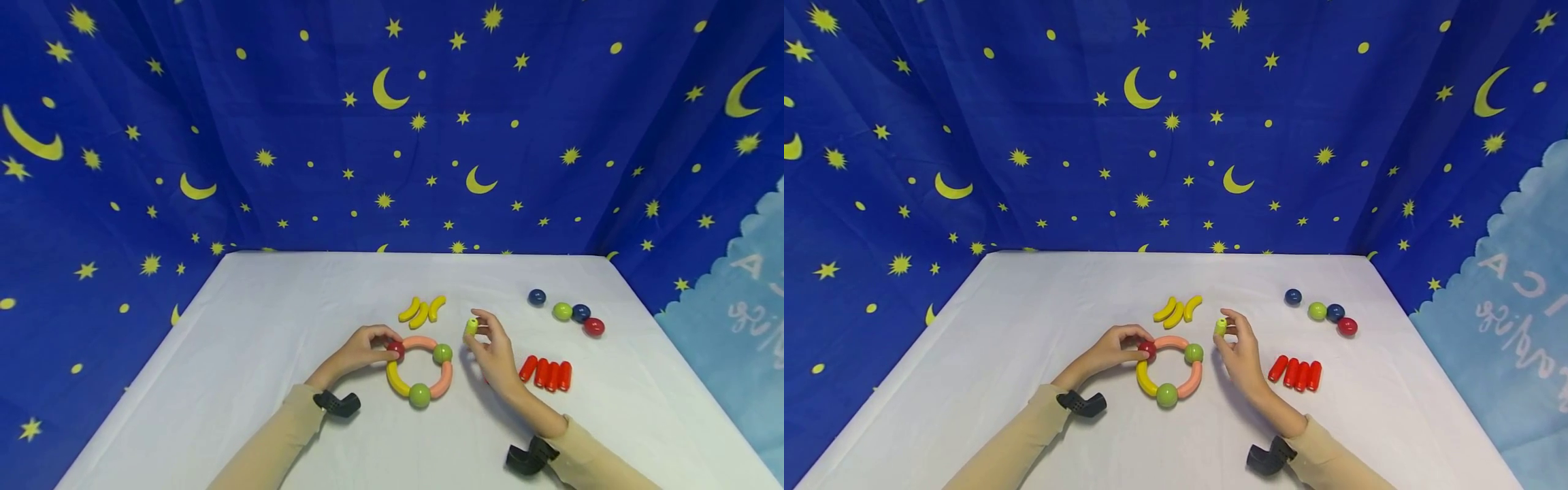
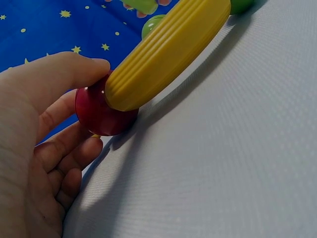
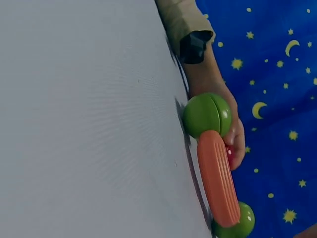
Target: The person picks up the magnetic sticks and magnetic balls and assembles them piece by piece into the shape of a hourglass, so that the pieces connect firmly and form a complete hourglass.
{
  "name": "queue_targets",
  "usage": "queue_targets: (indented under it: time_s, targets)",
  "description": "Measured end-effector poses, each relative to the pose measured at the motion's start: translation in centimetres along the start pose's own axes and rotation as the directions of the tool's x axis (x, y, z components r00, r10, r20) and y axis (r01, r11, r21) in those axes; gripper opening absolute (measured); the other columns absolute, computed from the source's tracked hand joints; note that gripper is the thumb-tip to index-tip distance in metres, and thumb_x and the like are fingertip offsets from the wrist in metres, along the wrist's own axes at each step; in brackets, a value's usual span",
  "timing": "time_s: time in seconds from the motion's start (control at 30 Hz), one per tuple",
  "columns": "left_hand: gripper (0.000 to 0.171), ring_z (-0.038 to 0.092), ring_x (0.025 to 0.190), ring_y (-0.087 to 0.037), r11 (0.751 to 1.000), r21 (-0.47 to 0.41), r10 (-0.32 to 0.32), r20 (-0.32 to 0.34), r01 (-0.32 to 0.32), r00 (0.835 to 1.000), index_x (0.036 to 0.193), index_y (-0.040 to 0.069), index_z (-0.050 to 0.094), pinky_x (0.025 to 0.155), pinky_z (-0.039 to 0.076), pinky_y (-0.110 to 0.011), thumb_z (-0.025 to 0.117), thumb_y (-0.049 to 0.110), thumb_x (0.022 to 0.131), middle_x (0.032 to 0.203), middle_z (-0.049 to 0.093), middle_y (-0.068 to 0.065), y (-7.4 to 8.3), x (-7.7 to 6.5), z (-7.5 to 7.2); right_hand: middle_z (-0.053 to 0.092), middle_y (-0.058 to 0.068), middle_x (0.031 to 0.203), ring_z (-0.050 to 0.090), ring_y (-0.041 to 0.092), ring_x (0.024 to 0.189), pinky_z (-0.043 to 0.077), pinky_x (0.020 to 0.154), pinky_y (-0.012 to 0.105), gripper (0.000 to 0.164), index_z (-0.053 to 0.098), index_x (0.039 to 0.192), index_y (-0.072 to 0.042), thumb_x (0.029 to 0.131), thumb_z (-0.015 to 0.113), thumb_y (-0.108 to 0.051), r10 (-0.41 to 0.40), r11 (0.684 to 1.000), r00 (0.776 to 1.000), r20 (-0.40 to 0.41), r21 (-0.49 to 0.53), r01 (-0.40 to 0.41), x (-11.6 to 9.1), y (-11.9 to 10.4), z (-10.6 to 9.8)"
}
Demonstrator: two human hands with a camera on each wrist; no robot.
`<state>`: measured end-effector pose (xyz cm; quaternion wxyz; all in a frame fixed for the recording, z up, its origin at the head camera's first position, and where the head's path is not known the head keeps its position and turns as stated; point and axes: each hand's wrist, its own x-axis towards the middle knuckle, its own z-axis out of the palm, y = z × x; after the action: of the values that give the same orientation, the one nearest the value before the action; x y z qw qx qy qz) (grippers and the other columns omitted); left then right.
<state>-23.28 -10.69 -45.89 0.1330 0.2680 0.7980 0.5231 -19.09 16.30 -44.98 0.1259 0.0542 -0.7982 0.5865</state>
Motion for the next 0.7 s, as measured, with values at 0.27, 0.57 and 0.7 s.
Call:
queue_targets:
  time_s: [0.27,0.57,0.7]
  targets:
    - [0.031,0.057,0.094,-0.027,1.000,0.004,0.012,0.004,-0.012,1.000,0.112,-0.002,0.065,0.083,0.047,-0.027,0.070,0.007,0.084,0.106,0.066,-0.020,0.0,0.0,0.0,0.054,0.020,0.101,0.060,0.006,0.085,0.056,0.063,0.024,0.045,0.052,0.123,0.008,0.080,0.066,0.011,-0.039,0.999,0.997,0.071,0.017,0.038,-0.4,-2.9,1.4]
    - [0.030,0.057,0.093,-0.026,1.000,0.016,0.006,0.003,-0.006,1.000,0.112,-0.001,0.065,0.080,0.045,-0.022,0.070,0.008,0.084,0.105,0.066,-0.019,0.0,0.0,0.0,0.062,0.017,0.099,0.060,0.005,0.087,0.054,0.063,0.021,0.037,0.062,0.112,0.005,0.077,0.072,0.007,-0.161,0.985,0.982,0.098,-0.040,0.165,0.1,0.7,2.2]
    - [0.030,0.056,0.093,-0.026,1.000,0.019,0.005,0.002,-0.005,1.000,0.112,-0.002,0.065,0.081,0.045,-0.024,0.070,0.008,0.084,0.105,0.066,-0.019,0.1,0.0,0.0,0.066,0.015,0.100,0.059,0.002,0.089,0.055,0.066,0.022,0.033,0.064,0.111,0.003,0.079,0.073,0.001,-0.195,0.977,0.971,0.139,-0.057,0.204,0.4,1.4,2.2]
